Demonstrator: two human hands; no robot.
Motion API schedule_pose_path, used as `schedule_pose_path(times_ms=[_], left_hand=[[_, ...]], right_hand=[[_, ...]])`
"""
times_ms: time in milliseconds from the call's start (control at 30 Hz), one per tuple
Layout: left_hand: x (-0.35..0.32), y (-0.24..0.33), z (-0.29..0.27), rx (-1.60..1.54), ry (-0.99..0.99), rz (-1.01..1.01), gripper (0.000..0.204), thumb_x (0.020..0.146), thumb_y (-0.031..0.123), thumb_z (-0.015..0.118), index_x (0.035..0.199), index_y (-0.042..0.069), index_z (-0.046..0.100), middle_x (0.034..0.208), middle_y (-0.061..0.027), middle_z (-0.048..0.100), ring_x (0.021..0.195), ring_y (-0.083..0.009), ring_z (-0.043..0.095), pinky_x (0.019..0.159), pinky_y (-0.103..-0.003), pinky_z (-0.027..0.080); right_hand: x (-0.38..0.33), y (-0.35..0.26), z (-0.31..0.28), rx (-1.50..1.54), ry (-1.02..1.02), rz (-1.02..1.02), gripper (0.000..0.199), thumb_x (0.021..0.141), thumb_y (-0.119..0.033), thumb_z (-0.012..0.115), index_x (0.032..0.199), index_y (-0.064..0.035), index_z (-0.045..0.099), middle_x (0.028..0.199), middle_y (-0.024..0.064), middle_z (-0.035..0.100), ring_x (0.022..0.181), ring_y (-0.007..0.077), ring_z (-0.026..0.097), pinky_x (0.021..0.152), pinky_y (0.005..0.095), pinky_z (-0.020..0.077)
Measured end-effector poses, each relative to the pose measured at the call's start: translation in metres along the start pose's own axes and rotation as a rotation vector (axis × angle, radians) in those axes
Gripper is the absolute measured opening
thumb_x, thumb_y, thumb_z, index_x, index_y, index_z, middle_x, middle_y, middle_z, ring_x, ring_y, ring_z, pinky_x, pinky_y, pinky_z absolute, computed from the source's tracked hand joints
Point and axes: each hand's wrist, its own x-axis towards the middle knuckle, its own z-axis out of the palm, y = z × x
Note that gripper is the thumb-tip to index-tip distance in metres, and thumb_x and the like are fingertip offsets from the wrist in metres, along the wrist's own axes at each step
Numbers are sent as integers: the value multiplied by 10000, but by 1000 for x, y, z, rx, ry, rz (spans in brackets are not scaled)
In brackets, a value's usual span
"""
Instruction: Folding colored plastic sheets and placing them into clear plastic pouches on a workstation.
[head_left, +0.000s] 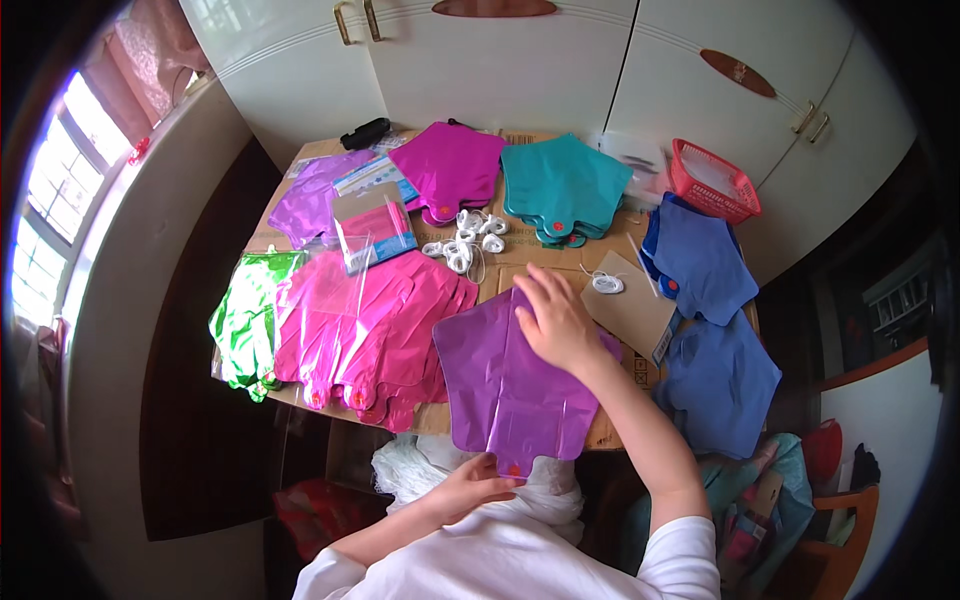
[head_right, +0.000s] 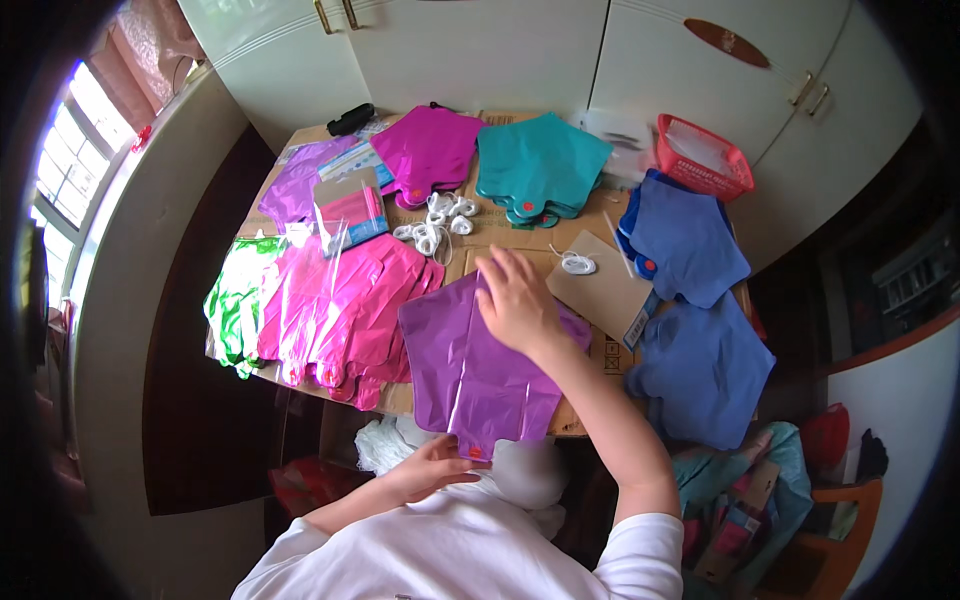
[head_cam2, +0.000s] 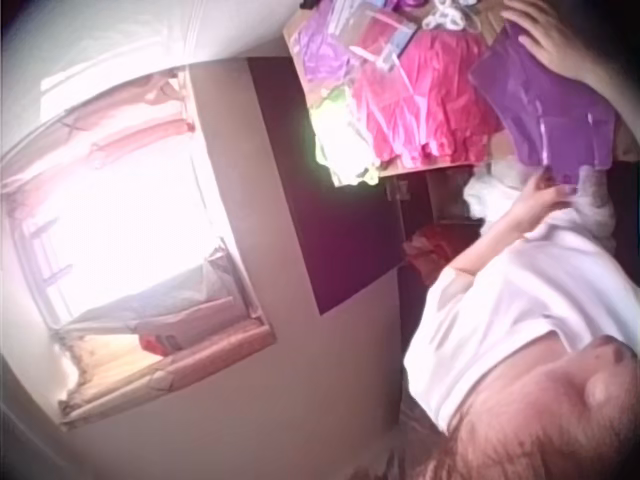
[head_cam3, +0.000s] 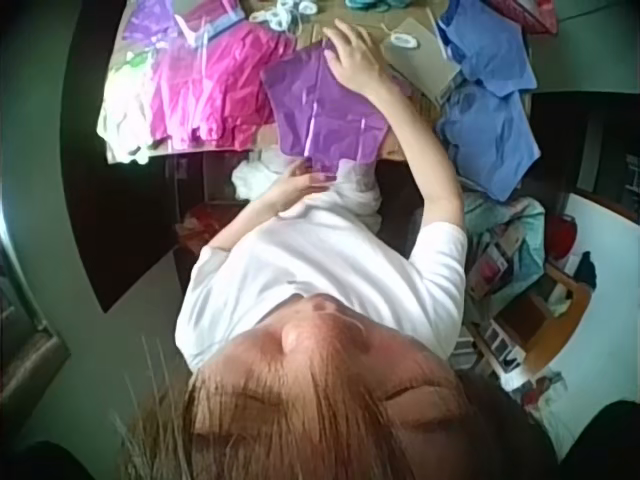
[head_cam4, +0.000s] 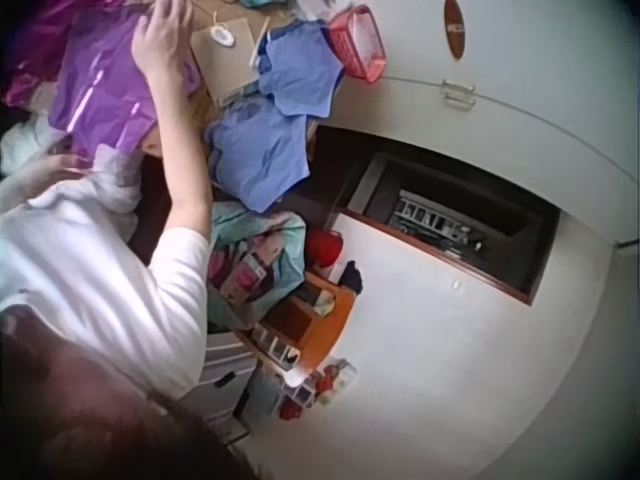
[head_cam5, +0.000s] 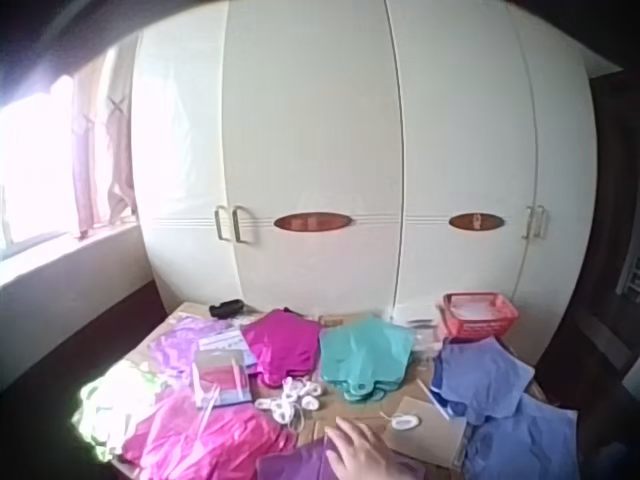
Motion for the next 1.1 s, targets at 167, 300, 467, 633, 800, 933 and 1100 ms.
schedule_pose_path(times_ms=[167, 300, 467, 633, 800, 933, 1100], left_hand=[[23, 1, 10, -181, -15, -139, 284, 927, 166, 566, 1136, -22, 526, 1055, -146, 640, 1000, -261, 650, 842, -366, 534], [29, 7, 13, -261, 15, -182, 310, 964, 260, 483, 1106, -12, 528, 993, -155, 648, 918, -261, 669, 782, -369, 551], [35, 9, 16, -320, 22, -194, 408, 978, 371, 393, 1129, 11, 510, 965, -157, 645, 865, -271, 669, 738, -372, 554], [38, 8, 18, -331, 48, -217, 454, 965, 427, 399, 1130, 19, 511, 942, -154, 652, 828, -265, 670, 734, -384, 558], [40, 7, 19, -351, 86, -215, 446, 964, 434, 405, 1117, 31, 522, 925, -148, 653, 799, -255, 665, 732, -382, 557], [39, 8, 23, -328, 107, -208, 439, 963, 433, 415, 1101, 34, 533, 929, -141, 654, 795, -245, 659, 734, -373, 549], [35, 10, 20, -301, 71, -204, 419, 975, 397, 409, 1106, 19, 534, 975, -147, 654, 856, -247, 655, 754, -365, 533]], right_hand=[[27, 28, 10, -12, -83, 123, 269, 840, -186, 607, 1086, -80, 636, 1161, 106, 580, 1088, 327, 516, 967, 430, 417], [32, 37, 12, 24, -17, 96, 162, 847, -146, 589, 970, -66, 659, 1038, 94, 602, 1022, 310, 544, 928, 418, 438], [33, 36, 17, 83, -2, 109, 156, 841, -118, 593, 969, -55, 655, 1029, 105, 594, 1037, 308, 547, 926, 414, 441], [30, 27, 14, 21, 86, 60, 165, 827, -115, 614, 977, -51, 639, 1047, 114, 581, 1035, 308, 544, 912, 407, 447], [-6, -30, -5, 120, -57, -67, 231, 808, -177, 652, 1015, -76, 629, 1091, 98, 571, 1039, 299, 545, 922, 424, 427], [-28, -33, 6, -5, -37, -181, 274, 813, -254, 652, 1057, -131, 640, 1136, 77, 558, 1135, 280, 489, 990, 498, 352], [-33, -30, 7, -81, -62, -157, 314, 821, -300, 634, 1115, -189, 627, 1236, 83, 508, 1234, 311, 404, 1041, 605, 253]])
